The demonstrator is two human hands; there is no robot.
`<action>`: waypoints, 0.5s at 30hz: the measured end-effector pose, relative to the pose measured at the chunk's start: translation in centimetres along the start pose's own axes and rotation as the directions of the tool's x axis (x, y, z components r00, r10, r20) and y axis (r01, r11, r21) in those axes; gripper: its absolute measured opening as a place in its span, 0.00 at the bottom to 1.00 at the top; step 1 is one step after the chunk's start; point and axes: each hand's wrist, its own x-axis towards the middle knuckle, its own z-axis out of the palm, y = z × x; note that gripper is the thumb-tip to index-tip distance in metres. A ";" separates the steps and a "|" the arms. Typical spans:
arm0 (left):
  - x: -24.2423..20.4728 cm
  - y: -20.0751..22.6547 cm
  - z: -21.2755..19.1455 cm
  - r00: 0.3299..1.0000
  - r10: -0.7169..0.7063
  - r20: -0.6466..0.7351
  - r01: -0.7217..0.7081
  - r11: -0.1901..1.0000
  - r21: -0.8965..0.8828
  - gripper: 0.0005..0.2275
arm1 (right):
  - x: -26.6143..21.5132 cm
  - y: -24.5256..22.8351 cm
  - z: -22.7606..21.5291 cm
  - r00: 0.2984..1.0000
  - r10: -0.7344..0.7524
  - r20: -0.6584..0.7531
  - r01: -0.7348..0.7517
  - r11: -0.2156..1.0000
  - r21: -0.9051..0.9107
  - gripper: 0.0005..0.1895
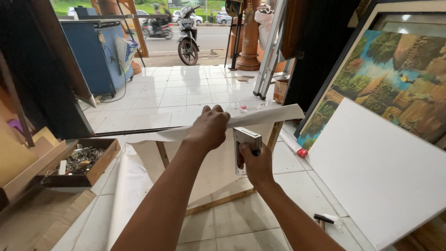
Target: The person is stretching a white canvas over a wooden frame, trimming the excess material with a knife, and securing it with a staple gun.
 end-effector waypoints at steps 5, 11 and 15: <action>-0.6 2.6 0.6 0.991 -0.022 -0.135 0.037 0.993 0.112 0.17 | -1.4 0.8 -4.1 0.982 0.176 -0.065 -0.181 0.980 -0.086 0.11; -1.9 -0.1 3.7 0.982 0.110 -0.154 -0.088 0.986 0.143 0.17 | -2.0 9.3 -12.6 0.880 0.473 0.043 -0.437 0.841 -0.317 0.32; -6.7 -0.7 4.7 0.963 0.243 -0.118 -0.217 0.956 0.197 0.10 | -4.3 19.2 -17.3 0.712 0.702 0.008 -0.527 0.542 -0.654 0.44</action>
